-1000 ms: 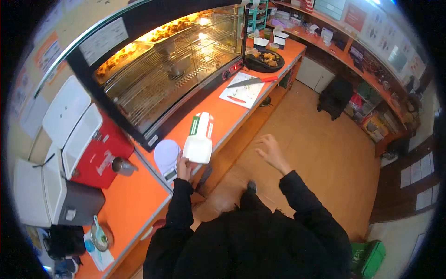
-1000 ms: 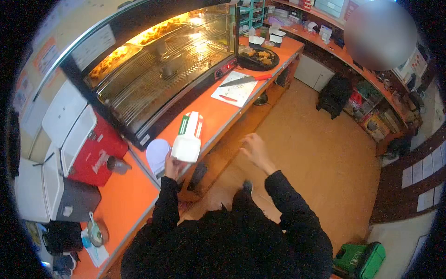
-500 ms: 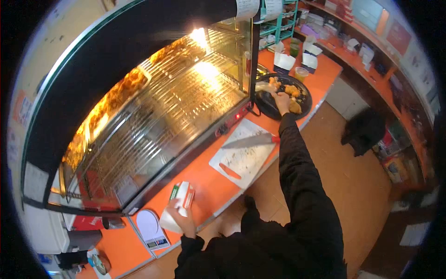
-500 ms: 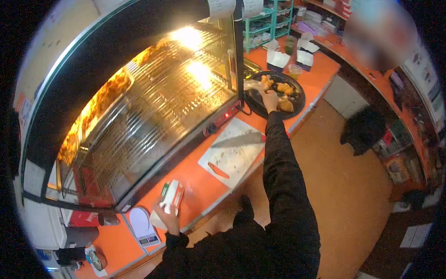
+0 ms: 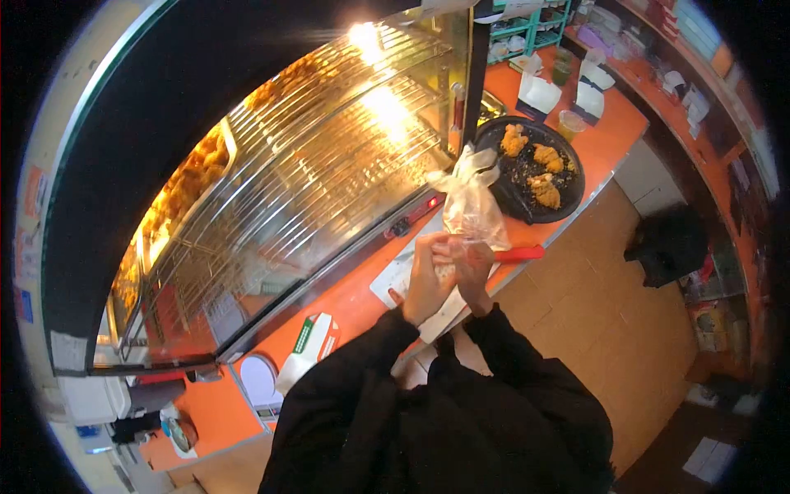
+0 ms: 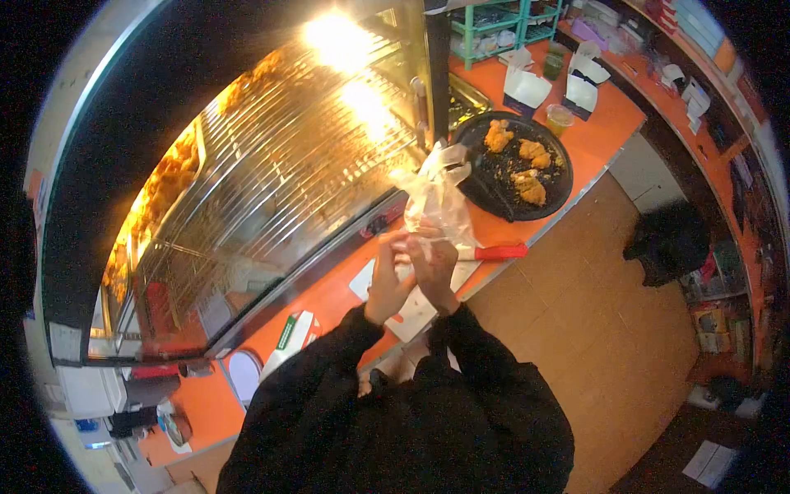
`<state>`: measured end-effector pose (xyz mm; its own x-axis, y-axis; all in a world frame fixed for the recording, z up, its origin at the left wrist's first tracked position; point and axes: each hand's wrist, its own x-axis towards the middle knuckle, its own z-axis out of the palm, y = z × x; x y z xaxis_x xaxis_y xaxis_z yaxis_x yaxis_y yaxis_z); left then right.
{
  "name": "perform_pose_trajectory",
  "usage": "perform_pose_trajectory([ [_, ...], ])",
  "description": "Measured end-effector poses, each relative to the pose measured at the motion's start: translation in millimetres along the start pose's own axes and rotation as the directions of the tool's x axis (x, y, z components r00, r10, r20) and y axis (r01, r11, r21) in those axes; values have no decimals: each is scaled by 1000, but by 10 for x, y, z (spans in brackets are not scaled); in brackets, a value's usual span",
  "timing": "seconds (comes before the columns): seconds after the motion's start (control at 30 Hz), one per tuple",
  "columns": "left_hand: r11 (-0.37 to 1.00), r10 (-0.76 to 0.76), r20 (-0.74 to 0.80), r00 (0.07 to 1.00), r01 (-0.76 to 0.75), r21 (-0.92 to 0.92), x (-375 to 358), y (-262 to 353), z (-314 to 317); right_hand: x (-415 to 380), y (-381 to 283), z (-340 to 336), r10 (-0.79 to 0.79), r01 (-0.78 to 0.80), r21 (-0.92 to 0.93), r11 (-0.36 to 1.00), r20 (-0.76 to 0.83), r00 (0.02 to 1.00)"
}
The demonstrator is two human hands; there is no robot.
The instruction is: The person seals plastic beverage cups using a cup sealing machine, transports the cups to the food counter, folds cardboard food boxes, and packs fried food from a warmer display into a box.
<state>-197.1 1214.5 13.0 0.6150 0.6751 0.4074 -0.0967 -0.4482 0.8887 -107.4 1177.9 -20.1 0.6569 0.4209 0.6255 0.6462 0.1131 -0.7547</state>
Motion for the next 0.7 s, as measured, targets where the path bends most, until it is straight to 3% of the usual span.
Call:
perform_pose_trajectory([
  [0.03, 992, 62, -85, 994, -52, 115, 17, -64, 29, -131, -123, -22, 193, -219, 397, 891, 107, 975],
  [0.07, 997, 59, -155, 986, -49, 65, 8, -110, 20, -224, -226, -51, 321, -422, 688, 590, 279, 905],
  [0.17, 1000, 2, -229, 973, 1, 10, -171, -161, -121, -269, -451, -52, 197, -370, 775, 513, 313, 929],
  [0.2, 999, -49, -218, 975, 51, 2, -268, -157, -184, -313, -393, -51, 227, -395, 683, 615, 326, 918],
  [0.23, 998, -57, -236, 970, 59, 2, -343, -79, -254, -369, -317, 24, 223, -406, 678, 613, 345, 912],
  [0.3, 987, 143, -203, 969, -124, 103, -488, 85, -411, -407, -322, 232, 420, -635, 513, 577, 480, 770],
  [0.33, 999, 7, -118, 993, -3, 34, -614, 142, -487, -398, -433, 280, 382, -745, 619, 248, 644, 663],
  [0.37, 999, 6, -139, 990, 0, 42, -722, 147, -576, -433, -523, 308, 368, -753, 610, 245, 660, 654],
  [0.4, 975, 65, -107, 992, -40, 219, -826, 134, -678, -458, -573, 314, 152, -635, 508, 583, 699, 699],
  [0.43, 915, 118, -71, 991, -80, 396, -907, 136, -805, -525, -580, 470, 104, -655, 502, 565, 745, 659],
  [0.5, 907, 89, -165, 982, -11, 422, -1152, 14, -985, -662, -606, 769, 5, -697, 477, 535, 823, 568],
  [0.57, 937, 188, -154, 970, -130, 324, -1330, 209, -1242, -670, -1233, 870, 61, -912, 309, 270, 940, 337],
  [0.6, 929, 188, -191, 963, -111, 354, -1414, 288, -1380, -714, -1446, 1003, 22, -918, 290, 270, 951, 307],
  [0.67, 876, 161, 7, 987, -147, 459, -1577, 462, -1614, -836, -1804, 1193, 32, -959, 248, 139, 967, 254],
  [0.7, 829, 193, -57, 979, -132, 543, -1666, 577, -1812, -873, -1950, 1281, 10, -961, 230, 150, 972, 234],
])
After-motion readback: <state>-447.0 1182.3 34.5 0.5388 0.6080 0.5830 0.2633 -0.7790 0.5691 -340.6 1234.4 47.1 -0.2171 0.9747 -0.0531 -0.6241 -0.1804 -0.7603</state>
